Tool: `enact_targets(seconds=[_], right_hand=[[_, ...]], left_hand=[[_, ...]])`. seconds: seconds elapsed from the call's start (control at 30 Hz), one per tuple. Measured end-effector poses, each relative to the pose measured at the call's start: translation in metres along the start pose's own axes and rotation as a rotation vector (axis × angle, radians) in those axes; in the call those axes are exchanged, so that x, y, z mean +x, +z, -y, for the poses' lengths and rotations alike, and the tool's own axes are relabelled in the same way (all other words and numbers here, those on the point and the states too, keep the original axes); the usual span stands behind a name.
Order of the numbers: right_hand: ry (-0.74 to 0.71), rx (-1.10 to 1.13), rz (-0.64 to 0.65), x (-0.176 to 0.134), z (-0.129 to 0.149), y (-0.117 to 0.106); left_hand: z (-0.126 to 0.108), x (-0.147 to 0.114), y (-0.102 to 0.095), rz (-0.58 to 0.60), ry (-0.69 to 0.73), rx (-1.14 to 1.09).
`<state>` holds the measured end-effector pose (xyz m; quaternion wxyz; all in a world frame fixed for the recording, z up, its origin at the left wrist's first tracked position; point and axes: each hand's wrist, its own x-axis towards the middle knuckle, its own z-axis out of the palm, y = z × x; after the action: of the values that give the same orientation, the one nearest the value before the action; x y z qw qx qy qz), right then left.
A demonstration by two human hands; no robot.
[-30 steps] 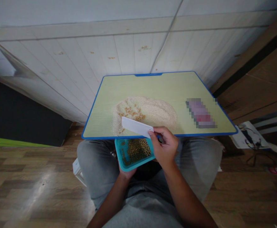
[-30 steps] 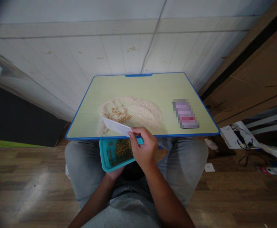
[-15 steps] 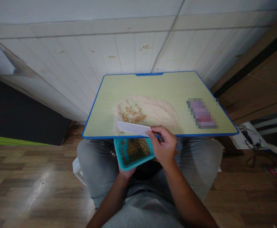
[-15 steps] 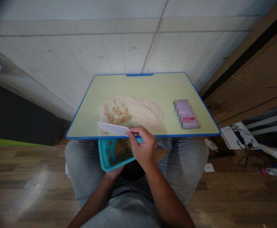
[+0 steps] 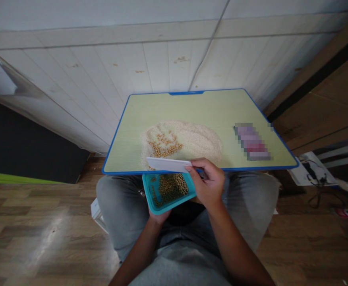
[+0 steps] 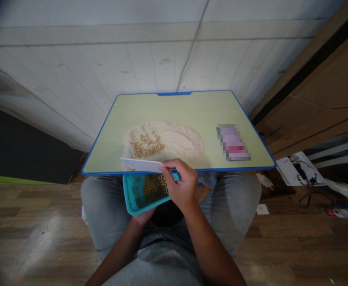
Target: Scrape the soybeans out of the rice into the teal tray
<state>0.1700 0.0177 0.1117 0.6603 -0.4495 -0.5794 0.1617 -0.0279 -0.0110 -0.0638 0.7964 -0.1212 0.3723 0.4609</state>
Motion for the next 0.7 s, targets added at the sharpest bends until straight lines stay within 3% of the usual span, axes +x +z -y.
enact_targets(seconds=[0.2, 0.3, 0.7], right_hand=[[-0.002, 0.007, 0.009, -0.002, 0.0, -0.003], [-0.007, 0.013, 0.006, -0.002, 0.0, -0.002], [-0.019, 0.037, 0.008, 0.0, 0.002, -0.002]], left_hand=[[0.005, -0.011, 0.019, -0.096, 0.05, -0.07], [0.004, -0.012, 0.023, -0.088, 0.055, -0.095], [0.004, -0.006, 0.014, -0.079, 0.049, -0.178]])
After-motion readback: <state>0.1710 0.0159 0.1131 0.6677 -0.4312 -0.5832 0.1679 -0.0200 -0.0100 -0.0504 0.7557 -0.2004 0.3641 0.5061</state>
